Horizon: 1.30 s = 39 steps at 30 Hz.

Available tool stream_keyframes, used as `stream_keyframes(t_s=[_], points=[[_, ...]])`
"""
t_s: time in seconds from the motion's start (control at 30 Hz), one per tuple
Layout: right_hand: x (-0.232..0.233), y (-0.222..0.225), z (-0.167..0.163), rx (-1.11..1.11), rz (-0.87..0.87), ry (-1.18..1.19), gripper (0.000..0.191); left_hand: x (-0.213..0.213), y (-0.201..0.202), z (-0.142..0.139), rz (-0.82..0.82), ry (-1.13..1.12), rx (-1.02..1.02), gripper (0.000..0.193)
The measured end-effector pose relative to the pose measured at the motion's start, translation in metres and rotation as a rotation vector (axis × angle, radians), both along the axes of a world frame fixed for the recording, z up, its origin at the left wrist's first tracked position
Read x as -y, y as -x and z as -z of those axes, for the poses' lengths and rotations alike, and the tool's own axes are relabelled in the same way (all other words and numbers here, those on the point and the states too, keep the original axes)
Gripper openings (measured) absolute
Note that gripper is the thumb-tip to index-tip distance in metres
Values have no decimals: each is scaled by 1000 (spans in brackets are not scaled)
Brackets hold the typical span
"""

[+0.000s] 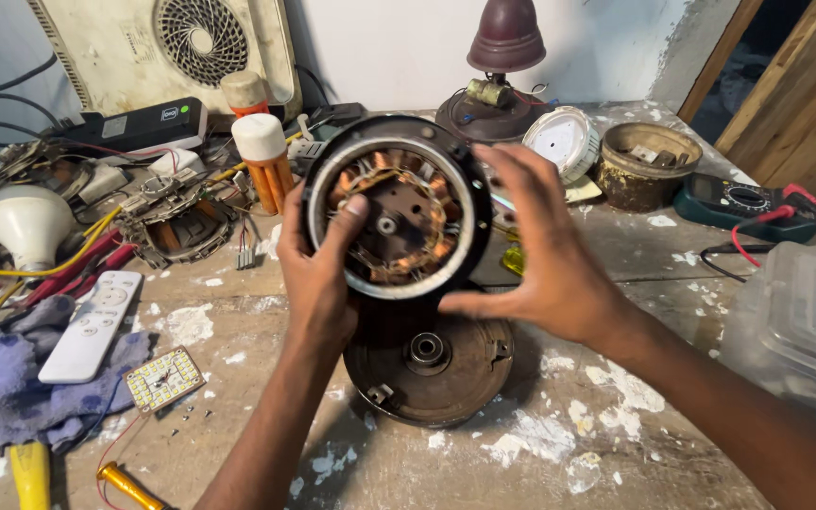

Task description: The person unscrews fasteners on a ceiling fan motor housing with a screwdriver, separates the two housing halves, and lifts out the copper-wound stator. They then handle the white cylindrical capacitor, loosen its wires on a terminal block using a screwdriver, and reach toward a multimeter at the end.

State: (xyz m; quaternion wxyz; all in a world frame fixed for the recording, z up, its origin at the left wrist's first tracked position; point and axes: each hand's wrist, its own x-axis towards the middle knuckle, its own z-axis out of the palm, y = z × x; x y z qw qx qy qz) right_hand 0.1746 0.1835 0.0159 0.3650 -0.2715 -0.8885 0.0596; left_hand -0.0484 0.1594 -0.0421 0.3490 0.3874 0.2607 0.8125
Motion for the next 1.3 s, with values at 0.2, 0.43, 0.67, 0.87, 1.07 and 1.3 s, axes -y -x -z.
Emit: stream_keyframes(t_s=[0.2, 0.43, 0.67, 0.87, 1.07, 1.3], points=[[5, 25, 1, -7, 36, -49, 154, 7, -13, -13, -50, 46, -190, 57], [16, 45, 5, 120, 147, -440, 156, 14, -8, -16, -77, 70, -417, 62], [12, 42, 3, 39, 43, -310, 143, 13, -12, -19, -59, 81, -432, 64], [4, 40, 0, 43, 48, -305, 141, 6, -8, -16, 45, 152, -323, 59], [2, 46, -12, 102, 21, -243, 135, -10, -1, -8, 420, 315, 156, 66], [0, 54, -28, 138, 6, -219, 136, -15, 2, -11, 242, 345, 121, 61]])
